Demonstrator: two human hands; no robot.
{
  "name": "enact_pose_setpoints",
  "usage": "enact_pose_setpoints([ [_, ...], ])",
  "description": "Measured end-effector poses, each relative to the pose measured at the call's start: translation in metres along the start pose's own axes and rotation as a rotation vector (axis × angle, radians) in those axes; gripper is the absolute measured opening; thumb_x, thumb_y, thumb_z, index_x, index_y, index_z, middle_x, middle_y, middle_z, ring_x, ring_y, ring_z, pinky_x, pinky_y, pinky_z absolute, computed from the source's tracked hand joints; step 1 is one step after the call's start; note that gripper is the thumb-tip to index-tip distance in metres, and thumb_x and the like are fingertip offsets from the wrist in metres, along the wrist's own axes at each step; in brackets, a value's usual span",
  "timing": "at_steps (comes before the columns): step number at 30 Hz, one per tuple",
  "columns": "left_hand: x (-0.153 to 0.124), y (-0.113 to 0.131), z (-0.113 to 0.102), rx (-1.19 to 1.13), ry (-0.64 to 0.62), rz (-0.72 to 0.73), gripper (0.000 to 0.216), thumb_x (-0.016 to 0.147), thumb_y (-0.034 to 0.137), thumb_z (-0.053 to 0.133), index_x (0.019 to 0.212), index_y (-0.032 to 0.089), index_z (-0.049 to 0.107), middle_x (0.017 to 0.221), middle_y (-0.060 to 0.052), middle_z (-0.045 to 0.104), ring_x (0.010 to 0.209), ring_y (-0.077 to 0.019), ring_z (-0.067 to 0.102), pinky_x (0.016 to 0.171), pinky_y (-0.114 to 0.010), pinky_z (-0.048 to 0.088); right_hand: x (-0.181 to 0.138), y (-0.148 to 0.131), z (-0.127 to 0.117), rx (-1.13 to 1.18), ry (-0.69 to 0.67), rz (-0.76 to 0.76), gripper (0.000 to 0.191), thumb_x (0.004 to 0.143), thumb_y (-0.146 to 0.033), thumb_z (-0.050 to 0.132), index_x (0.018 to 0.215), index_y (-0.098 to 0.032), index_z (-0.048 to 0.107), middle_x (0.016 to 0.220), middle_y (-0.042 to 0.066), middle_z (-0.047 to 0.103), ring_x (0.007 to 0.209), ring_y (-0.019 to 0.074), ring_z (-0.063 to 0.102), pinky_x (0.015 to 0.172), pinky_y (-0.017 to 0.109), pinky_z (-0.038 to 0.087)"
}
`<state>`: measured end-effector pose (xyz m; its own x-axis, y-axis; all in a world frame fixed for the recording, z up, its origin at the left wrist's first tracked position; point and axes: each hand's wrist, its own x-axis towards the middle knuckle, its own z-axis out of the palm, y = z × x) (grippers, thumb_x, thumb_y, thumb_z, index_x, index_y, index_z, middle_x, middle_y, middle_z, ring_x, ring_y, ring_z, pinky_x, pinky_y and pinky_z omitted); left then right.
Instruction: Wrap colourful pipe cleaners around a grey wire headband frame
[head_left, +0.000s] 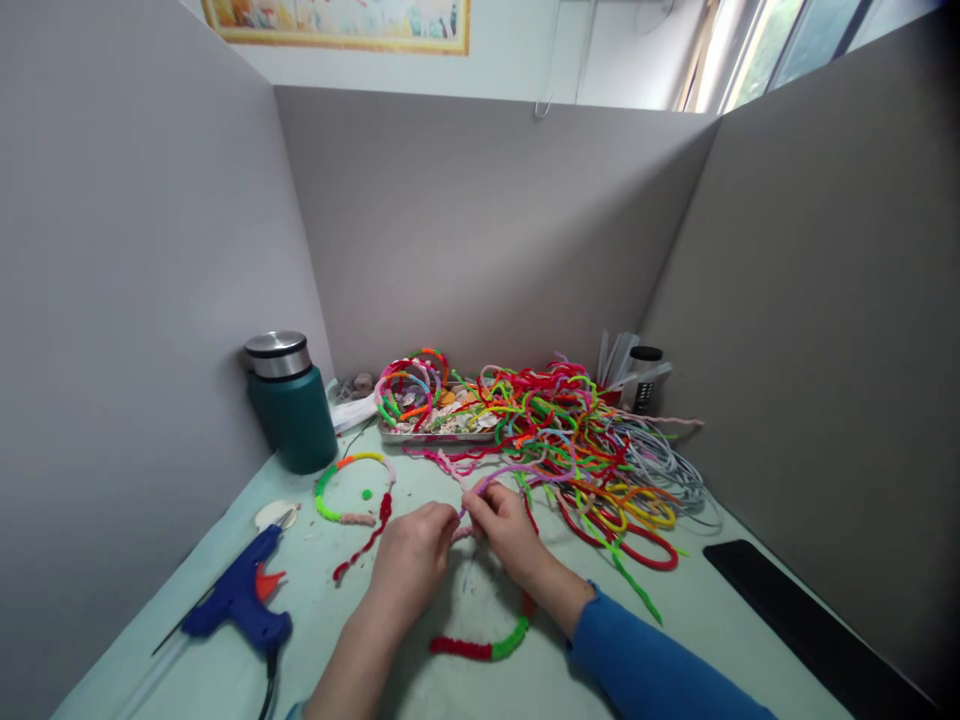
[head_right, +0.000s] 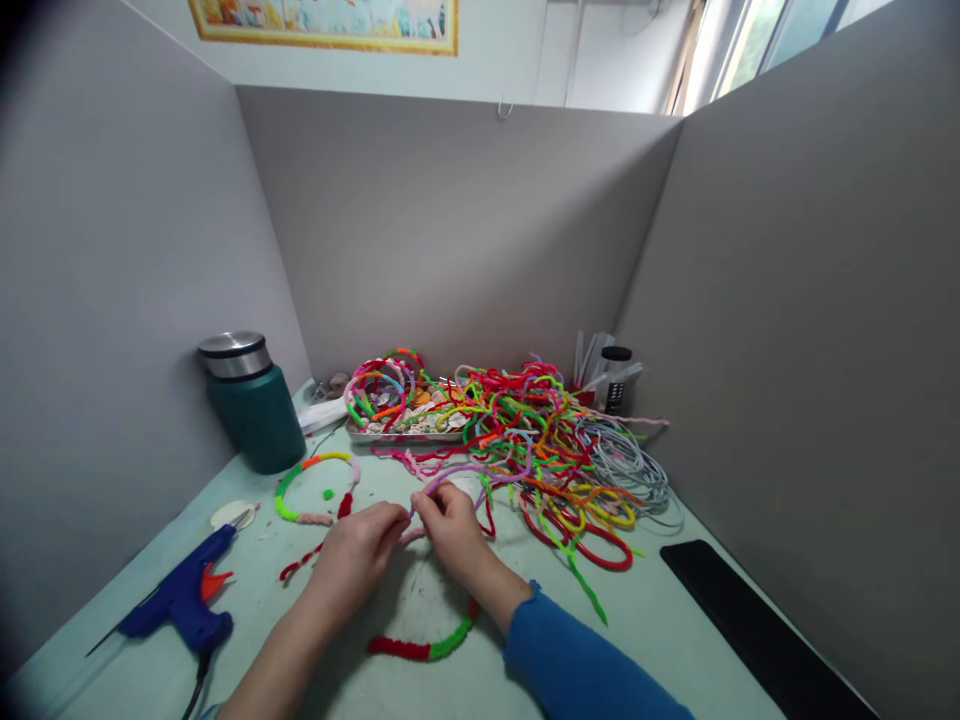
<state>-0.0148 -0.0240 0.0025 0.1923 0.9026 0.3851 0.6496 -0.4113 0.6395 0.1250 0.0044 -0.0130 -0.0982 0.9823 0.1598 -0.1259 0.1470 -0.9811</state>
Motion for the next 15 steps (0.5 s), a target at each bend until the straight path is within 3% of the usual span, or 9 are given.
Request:
enact_pose_setpoints([
  [3,0.0008,-0.0004,0.0016,-0.088,0.050,-0.064,0.019,0.080,0.031,0.053,0.071,0.021,0.066,0.070,-0.005,0.065,0.062,-0.0174,0.057,0.058,-0.025,0.036,0.0009,0.0001,-0.0007,0.012,0.010,-0.019,0.031,0.072,-0.043,0.062,0.064,-0.017,0.048,0.050,-0.006,0.042,0.045,0.0072,0.037,0.040,0.020,0.038],
  [6,0.0049,-0.0008,0.0016,-0.458,-0.006,-0.285,0.027,0.078,0.043,0.054,0.073,0.019,0.064,0.060,-0.002,0.062,0.046,-0.0132,0.052,0.049,-0.024,0.037,0.0030,-0.0014,-0.0026,0.059,-0.025,-0.037,0.029,0.074,-0.042,0.061,0.066,-0.017,0.049,0.051,-0.006,0.043,0.045,0.0071,0.038,0.041,0.019,0.037],
  [9,0.0080,-0.0016,0.0000,-0.833,-0.086,-0.494,0.039,0.074,0.054,0.054,0.076,0.015,0.060,0.067,-0.003,0.064,0.038,-0.0093,0.047,0.041,-0.023,0.037,0.0044,-0.0023,-0.0042,0.082,-0.046,-0.045,0.029,0.076,-0.041,0.061,0.067,-0.016,0.050,0.052,-0.006,0.044,0.045,0.0071,0.040,0.042,0.019,0.037],
  [15,0.0059,-0.0014,-0.0026,-0.915,-0.148,-0.498,0.033,0.072,0.047,0.062,0.077,0.014,0.057,0.068,-0.001,0.063,0.040,-0.0061,0.047,0.038,-0.018,0.037,0.0036,-0.0001,-0.0055,0.036,-0.061,-0.071,0.027,0.078,-0.040,0.059,0.070,-0.015,0.052,0.050,-0.006,0.044,0.045,0.0072,0.040,0.043,0.019,0.036],
])
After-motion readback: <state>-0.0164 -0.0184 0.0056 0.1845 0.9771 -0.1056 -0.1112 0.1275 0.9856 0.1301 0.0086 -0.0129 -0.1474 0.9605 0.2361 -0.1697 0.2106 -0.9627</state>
